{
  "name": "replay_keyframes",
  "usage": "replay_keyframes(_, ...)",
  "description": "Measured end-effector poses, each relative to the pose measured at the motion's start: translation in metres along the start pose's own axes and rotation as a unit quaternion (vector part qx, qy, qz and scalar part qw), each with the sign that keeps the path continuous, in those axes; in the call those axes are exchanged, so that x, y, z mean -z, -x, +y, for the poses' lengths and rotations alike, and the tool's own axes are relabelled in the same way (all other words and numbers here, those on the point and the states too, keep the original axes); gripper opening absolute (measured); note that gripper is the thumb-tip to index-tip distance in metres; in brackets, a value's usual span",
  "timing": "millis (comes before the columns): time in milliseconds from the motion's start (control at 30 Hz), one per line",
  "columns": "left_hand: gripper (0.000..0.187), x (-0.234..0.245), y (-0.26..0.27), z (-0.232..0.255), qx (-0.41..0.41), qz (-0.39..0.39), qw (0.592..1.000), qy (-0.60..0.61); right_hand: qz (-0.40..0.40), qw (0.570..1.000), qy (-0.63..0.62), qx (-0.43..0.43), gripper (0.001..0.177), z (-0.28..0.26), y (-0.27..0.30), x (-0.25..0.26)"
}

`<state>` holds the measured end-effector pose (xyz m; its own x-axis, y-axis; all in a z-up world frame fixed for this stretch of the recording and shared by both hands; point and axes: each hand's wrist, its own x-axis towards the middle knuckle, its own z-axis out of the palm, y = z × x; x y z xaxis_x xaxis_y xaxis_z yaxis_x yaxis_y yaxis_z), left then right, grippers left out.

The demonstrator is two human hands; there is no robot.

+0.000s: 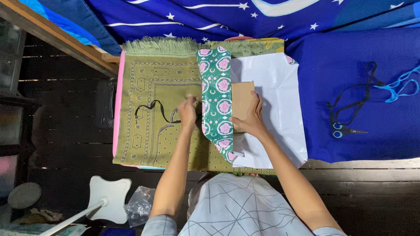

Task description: The person places a small cardboard box on a green patterned cloth and folds the cloth around it. They then pick up a black ribbon, place it across the wrapped box, and tie a knot to secure the ribbon. The process is performed by hand on a wooden surface.

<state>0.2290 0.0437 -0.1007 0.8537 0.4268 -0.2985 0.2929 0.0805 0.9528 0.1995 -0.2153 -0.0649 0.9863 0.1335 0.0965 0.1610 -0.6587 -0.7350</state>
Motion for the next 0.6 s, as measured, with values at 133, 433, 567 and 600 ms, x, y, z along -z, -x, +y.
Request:
replay_keyframes(133,0.052,-0.002,0.008,0.016,-0.006,-0.094,0.987,-0.127,0.014,0.999,-0.030,0.041,0.133,0.002,-0.001,-0.001)
replay_keyframes(433,0.065,-0.016,0.055,0.084,-0.008,-0.141,0.950,-0.279,-0.018,1.000,-0.005,-0.018,0.134,0.006,0.008,-0.002)
replay_keyframes(567,0.069,-0.017,0.057,0.091,-0.028,-0.136,0.951,-0.276,0.026,0.994,-0.086,-0.055,0.110,0.038,0.007,0.007)
replay_keyframes(600,0.069,-0.017,0.055,0.089,-0.063,-0.131,0.950,-0.277,0.063,0.986,-0.106,-0.114,0.100,0.049,0.006,0.013)
